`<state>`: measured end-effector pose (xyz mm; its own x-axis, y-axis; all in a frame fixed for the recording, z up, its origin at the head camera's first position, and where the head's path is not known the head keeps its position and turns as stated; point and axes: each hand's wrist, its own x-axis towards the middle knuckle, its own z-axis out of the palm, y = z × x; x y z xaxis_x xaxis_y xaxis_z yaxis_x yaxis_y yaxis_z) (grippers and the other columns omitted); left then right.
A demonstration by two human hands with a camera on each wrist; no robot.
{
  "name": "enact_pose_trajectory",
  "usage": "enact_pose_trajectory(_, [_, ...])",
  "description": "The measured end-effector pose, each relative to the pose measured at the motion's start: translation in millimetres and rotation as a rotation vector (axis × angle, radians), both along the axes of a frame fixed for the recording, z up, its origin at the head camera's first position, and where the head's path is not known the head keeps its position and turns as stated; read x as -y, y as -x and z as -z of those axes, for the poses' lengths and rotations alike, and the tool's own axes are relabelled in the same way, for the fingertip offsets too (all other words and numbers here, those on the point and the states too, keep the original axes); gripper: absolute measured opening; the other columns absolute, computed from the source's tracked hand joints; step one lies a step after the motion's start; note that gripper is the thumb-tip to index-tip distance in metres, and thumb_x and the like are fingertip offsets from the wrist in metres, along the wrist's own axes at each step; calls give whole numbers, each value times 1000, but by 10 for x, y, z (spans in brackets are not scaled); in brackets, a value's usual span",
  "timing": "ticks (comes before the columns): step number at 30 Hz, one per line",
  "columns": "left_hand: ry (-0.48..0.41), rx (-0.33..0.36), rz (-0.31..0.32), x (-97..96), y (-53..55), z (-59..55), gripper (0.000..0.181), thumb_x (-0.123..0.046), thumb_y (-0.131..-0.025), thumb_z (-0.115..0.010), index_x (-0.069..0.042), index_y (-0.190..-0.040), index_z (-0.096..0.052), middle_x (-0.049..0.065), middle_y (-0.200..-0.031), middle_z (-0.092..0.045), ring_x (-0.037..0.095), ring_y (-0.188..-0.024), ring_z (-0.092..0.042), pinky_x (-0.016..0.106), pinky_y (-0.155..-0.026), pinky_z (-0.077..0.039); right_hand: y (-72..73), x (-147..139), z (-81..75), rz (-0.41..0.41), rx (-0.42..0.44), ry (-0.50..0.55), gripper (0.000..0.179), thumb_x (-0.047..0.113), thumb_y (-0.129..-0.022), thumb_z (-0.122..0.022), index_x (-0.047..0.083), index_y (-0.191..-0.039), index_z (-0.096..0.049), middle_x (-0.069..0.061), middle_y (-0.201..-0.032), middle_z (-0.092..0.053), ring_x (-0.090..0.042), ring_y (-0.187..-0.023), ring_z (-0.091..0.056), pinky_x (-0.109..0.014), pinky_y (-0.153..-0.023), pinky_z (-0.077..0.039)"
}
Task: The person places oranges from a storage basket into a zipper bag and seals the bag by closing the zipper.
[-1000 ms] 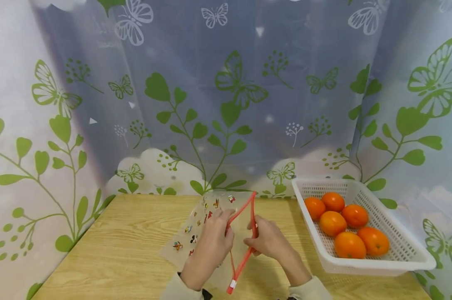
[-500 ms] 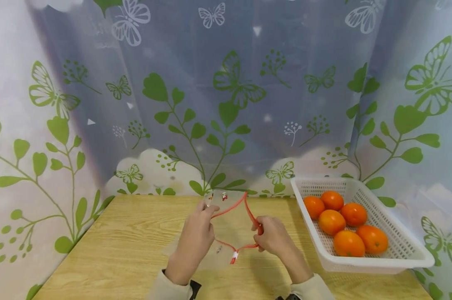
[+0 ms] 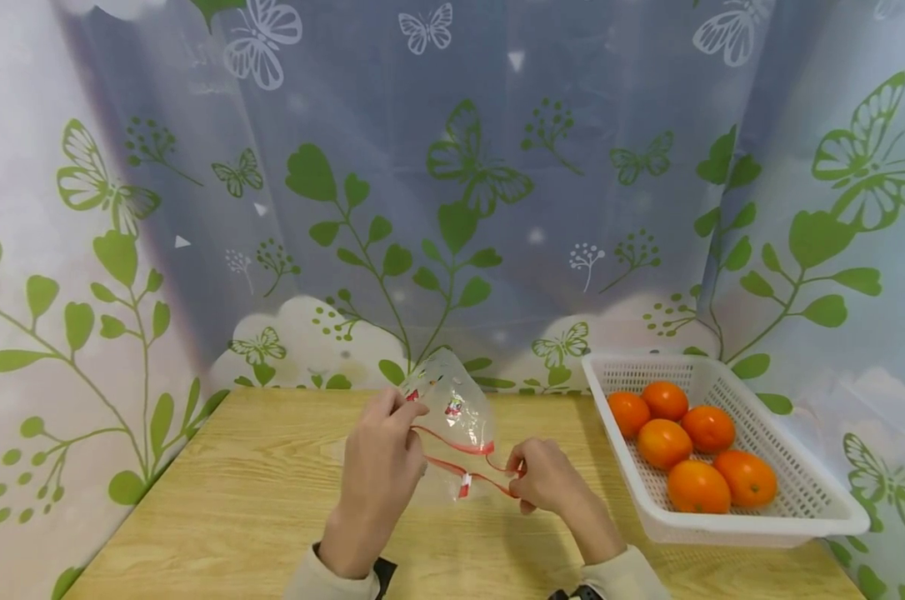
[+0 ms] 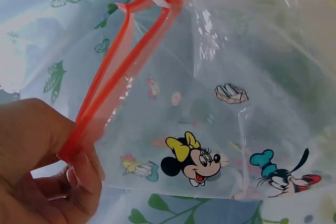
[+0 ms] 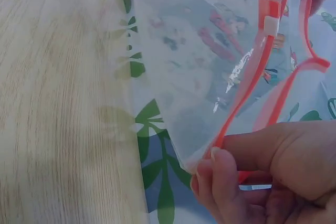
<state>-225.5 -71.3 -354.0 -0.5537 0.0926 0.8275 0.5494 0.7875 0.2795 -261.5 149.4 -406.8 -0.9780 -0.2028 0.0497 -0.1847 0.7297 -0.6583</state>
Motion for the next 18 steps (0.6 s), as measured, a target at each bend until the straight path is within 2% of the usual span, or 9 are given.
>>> enact_pose_trajectory(2, [14,1,-16,-12,7,14,36,22,-69,-58,-3,-83,-79,5,-79,-59,20,-73,-55,18,-49,-38,4,-14,0,-14,6,8,15,-13,-82,-68,3,-83,-69,-7,-59,-59,-10,-42,-60,-25,-44,-55])
enact_pose_trajectory(6, [37,65,-40,-34,24,41,30,16,-71,-64,-9,-78,-79,2,-81,-62,21,-78,-60,20,-50,-40,11,-47,-13,-50,26,32,17,-12,-84,-65,4,-83,-71,-6,-63,-62,-11,-45,-60,-25,-46,-57])
enact_pose_trajectory(12, [31,141,-40,-39,28,32,21,10,-75,-71,-10,-77,-78,1,-80,-61,15,-65,-52,20,-47,-36,12,-55,-64,-84,23,68,15,-3,-92,-66,3,-79,-71,-4,-63,-63,-10,-49,-62,-24,-48,-58])
enact_pose_trajectory(18, [29,195,-18,-23,29,29,22,14,-75,-74,-8,-73,-71,0,-73,-56,8,-56,-42,17,-49,-36,21,-15,-59,-79,-26,66,25,8,-96,-68,6,-71,-66,-4,-60,-64,-8,-47,-60,-22,-46,-54])
